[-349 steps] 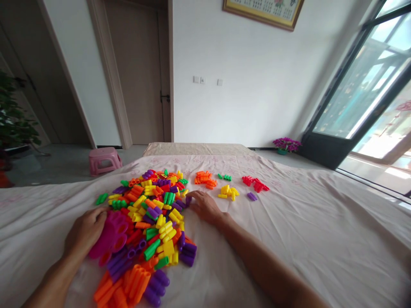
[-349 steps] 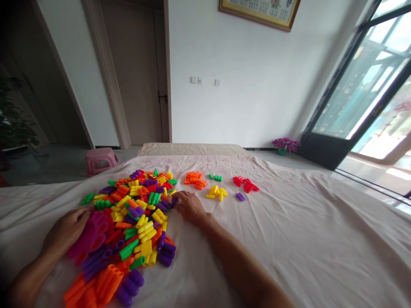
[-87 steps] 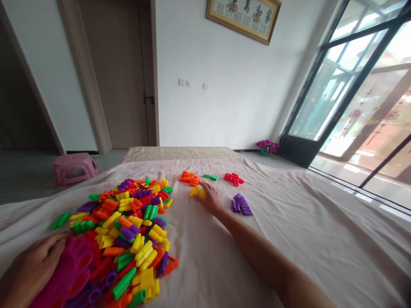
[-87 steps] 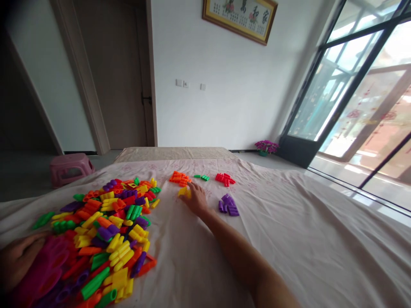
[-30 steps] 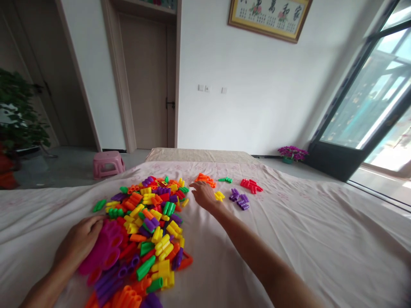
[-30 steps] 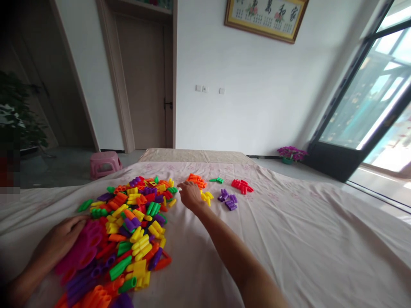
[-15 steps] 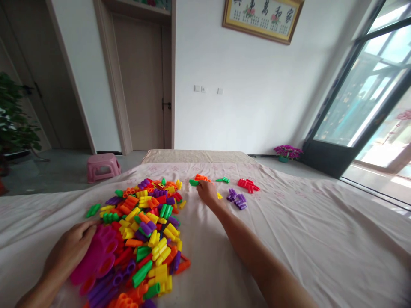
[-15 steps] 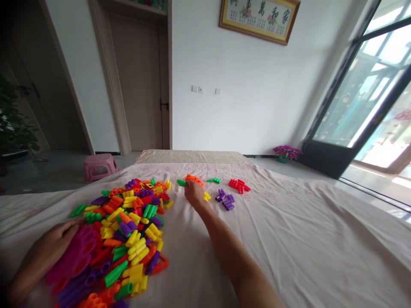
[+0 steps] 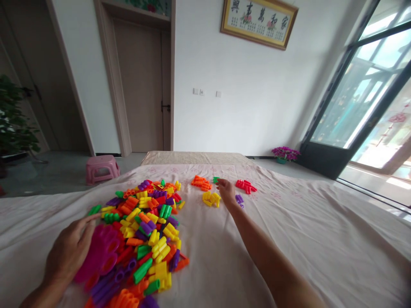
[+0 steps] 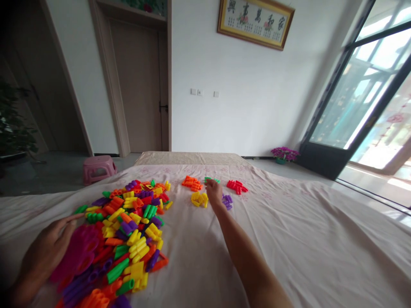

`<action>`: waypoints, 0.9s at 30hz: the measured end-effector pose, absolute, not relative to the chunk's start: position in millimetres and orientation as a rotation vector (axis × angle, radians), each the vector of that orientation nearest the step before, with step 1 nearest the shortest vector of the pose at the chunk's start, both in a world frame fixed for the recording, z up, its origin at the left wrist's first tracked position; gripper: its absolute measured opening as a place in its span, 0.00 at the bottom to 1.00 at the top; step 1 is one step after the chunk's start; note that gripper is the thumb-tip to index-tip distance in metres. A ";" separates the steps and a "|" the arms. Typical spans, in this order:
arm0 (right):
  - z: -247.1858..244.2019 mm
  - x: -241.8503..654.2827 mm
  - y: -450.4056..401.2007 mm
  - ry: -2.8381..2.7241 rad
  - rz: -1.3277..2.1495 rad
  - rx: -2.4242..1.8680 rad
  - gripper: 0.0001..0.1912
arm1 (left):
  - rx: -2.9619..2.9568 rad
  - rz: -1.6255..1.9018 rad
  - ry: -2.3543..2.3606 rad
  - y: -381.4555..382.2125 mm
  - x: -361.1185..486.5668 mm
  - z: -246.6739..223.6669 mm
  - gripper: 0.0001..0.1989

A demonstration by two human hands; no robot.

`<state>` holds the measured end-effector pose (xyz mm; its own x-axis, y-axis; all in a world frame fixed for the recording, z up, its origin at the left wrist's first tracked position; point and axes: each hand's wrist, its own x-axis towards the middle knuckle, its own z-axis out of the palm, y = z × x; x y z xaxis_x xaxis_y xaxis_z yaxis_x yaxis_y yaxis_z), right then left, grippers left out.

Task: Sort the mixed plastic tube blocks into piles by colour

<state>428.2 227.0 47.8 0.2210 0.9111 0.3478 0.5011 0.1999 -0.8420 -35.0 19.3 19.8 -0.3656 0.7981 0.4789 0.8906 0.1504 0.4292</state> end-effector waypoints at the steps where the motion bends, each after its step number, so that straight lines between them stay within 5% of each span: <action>1: 43.1 421.2 218.3 -1.438 0.516 -1.408 0.21 | -1.697 -1.066 -2.195 17.1 -30.8 21.6 0.20; 8: 18.7 377.7 147.0 -1.822 0.638 -1.071 0.17 | -2.159 -1.075 -1.595 -20.1 16.5 38.8 0.16; 16: 13.1 361.3 128.1 -2.244 0.430 -1.088 0.16 | -2.534 -0.373 -1.193 -72.0 80.0 50.6 0.36; 27: 19.4 360.7 116.5 -2.381 0.268 -1.048 0.16 | -2.475 -0.622 -1.382 2.1 143.9 49.7 0.22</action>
<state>360.7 116.5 19.4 -0.5653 0.7318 0.3807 0.6288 0.6810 -0.3753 143.9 2.1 49.7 0.4627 0.7497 0.4732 0.8513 -0.5246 -0.0012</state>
